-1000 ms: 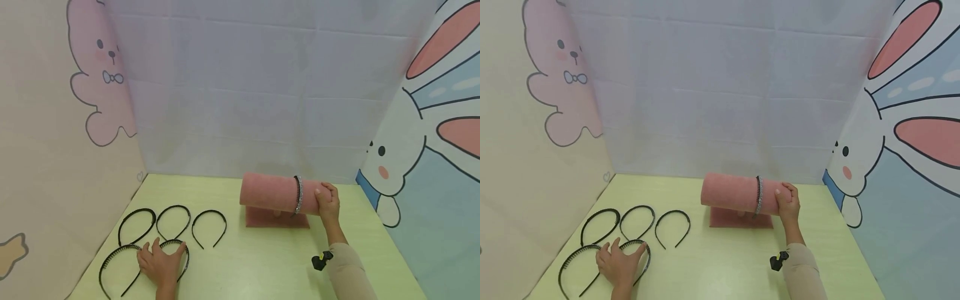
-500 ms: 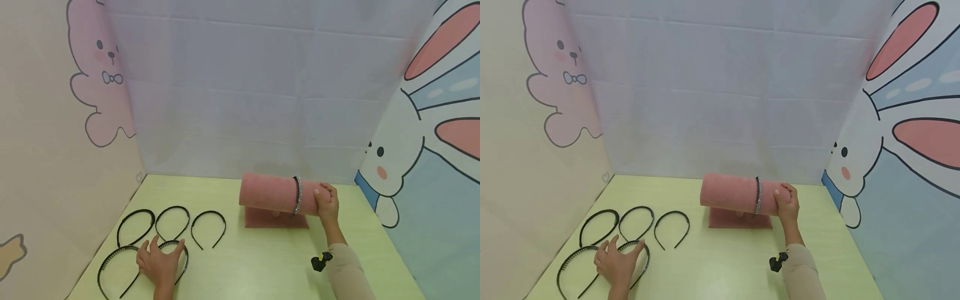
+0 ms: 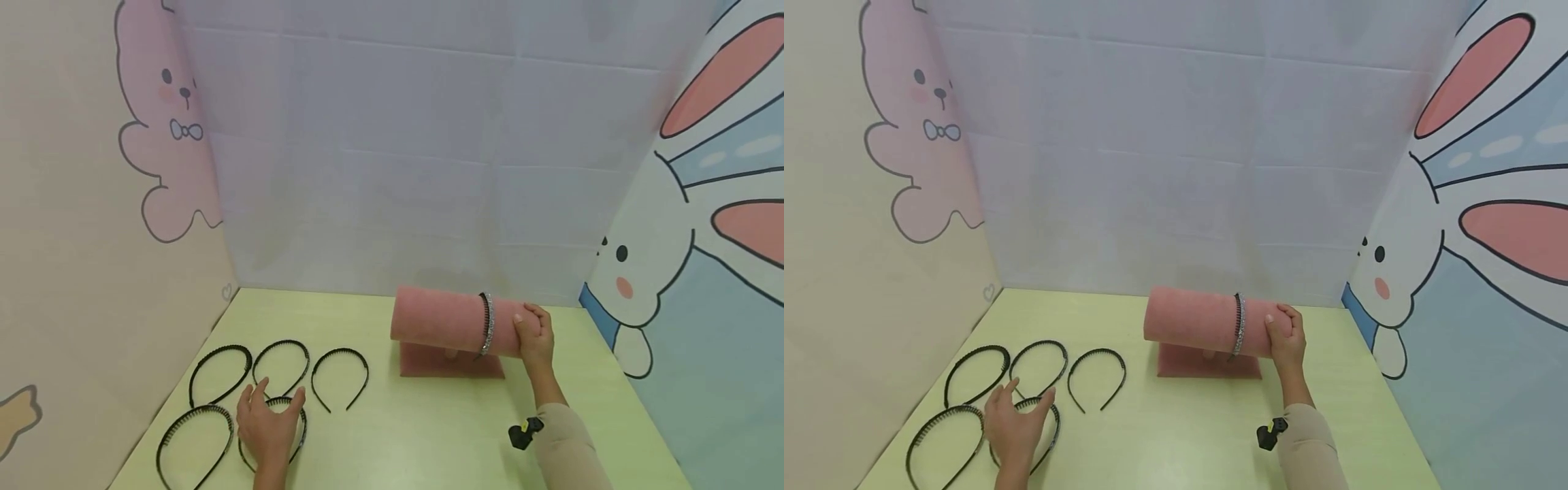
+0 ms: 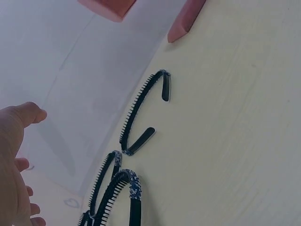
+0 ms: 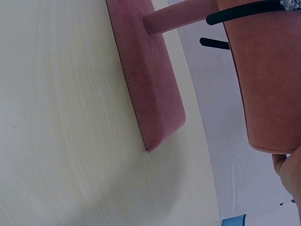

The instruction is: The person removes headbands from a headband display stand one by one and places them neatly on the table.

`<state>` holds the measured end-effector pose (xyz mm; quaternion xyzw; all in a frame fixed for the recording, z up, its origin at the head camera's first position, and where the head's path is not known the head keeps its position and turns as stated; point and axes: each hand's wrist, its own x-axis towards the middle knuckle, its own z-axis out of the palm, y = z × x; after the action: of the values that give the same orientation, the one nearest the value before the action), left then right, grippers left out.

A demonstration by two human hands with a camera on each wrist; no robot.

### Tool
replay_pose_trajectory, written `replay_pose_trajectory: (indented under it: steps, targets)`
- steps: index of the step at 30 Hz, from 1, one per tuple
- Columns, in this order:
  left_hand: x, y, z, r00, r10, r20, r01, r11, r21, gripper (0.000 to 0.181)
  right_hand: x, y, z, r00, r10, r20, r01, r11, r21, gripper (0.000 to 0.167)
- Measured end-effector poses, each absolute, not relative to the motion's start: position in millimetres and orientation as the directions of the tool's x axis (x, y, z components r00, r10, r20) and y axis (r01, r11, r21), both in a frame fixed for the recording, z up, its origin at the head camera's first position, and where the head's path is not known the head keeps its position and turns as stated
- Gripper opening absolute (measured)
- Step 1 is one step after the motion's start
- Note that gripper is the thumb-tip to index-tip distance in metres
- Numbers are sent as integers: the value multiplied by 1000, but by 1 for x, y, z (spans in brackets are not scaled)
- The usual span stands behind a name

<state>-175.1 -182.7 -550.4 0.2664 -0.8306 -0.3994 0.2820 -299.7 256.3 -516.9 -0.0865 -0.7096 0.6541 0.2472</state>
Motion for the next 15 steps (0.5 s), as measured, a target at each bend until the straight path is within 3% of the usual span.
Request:
replay_pose_trajectory:
  steps: [15]
  targets:
    - [-181, -165, -534, -719, -634, 284, -84, 485, 871, 64, -304, 259, -522, -855, 449, 260, -220, 140, -965, 36]
